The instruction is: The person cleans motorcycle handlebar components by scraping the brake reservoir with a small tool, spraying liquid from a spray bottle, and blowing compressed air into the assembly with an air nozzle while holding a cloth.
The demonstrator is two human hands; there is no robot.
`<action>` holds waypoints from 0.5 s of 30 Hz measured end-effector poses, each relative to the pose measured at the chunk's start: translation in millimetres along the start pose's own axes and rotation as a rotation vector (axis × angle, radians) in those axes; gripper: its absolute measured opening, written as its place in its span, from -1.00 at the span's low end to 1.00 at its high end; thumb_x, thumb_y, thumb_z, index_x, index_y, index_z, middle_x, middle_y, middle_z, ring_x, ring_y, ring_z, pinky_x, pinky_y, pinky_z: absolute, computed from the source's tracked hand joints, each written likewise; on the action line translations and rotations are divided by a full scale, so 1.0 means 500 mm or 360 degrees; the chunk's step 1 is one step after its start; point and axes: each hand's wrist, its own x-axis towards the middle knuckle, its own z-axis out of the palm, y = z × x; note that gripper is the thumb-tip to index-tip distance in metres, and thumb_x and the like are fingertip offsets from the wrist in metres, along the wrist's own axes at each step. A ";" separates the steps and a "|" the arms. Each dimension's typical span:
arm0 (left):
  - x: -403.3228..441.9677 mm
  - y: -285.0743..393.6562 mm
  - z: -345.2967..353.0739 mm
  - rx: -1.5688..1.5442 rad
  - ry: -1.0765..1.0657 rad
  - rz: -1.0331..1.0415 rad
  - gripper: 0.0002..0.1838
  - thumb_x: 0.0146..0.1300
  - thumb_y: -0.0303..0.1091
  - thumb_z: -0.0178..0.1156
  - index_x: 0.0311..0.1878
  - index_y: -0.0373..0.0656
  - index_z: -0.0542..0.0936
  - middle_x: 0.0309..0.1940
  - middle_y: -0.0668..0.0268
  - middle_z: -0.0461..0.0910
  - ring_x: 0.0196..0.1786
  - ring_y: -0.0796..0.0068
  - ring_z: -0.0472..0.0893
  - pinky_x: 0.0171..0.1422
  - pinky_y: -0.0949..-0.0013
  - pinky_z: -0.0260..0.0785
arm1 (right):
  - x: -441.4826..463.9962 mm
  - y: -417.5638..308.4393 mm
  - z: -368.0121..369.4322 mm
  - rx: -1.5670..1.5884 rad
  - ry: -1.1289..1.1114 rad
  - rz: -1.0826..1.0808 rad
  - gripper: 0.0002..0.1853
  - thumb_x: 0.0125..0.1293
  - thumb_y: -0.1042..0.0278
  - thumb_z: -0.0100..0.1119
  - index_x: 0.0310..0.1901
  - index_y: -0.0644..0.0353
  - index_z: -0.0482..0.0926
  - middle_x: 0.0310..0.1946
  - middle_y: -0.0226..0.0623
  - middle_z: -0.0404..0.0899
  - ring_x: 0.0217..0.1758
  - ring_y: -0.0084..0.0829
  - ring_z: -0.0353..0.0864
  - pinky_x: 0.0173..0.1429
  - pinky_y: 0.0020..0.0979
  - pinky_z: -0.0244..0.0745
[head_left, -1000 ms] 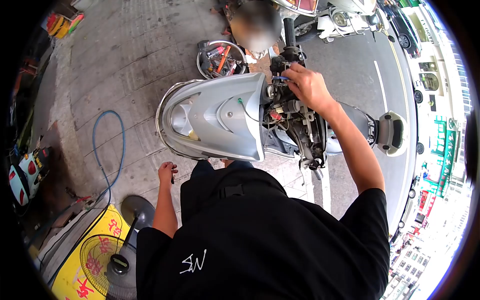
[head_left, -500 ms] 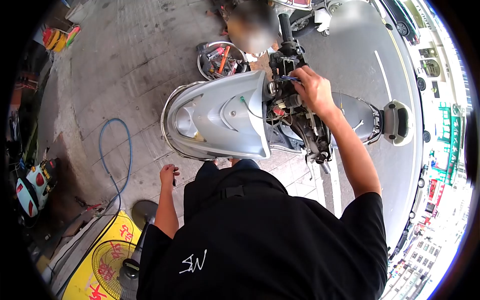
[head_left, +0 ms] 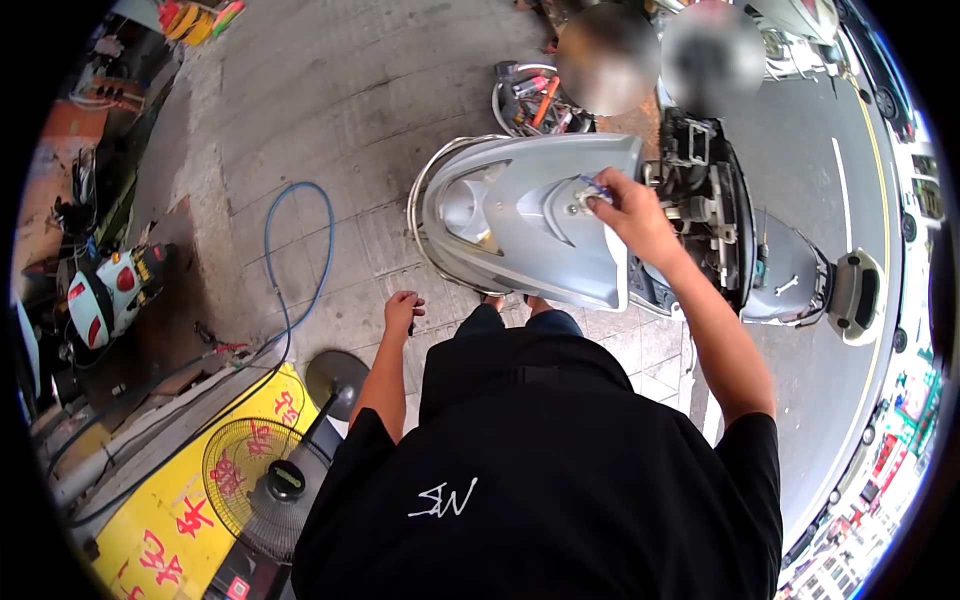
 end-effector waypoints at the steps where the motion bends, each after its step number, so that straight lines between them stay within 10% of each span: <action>1: 0.002 -0.017 -0.005 -0.0036 -0.0019 0.0001 -0.80 0.34 -0.33 0.16 -0.06 -0.21 0.57 -0.27 0.20 0.69 -0.42 0.39 0.66 -0.46 0.41 0.39 | 0.025 0.026 0.055 -0.0046 -0.0120 0.0012 -0.76 0.24 0.34 0.28 -0.13 0.27 0.55 -0.44 -0.03 0.61 -0.40 -0.14 0.62 -0.23 -0.24 0.48; 15: -0.145 -0.166 -0.089 -0.0337 0.0282 -0.0171 -0.80 0.34 -0.25 0.15 -0.07 -0.11 0.56 -0.24 0.29 0.71 -0.36 0.46 0.69 -0.53 0.38 0.27 | 0.169 0.048 0.529 -0.0109 -0.0654 0.0002 -0.56 0.13 0.13 0.24 -0.02 0.25 0.62 -0.22 0.12 0.68 -0.09 0.11 0.67 0.05 -0.08 0.54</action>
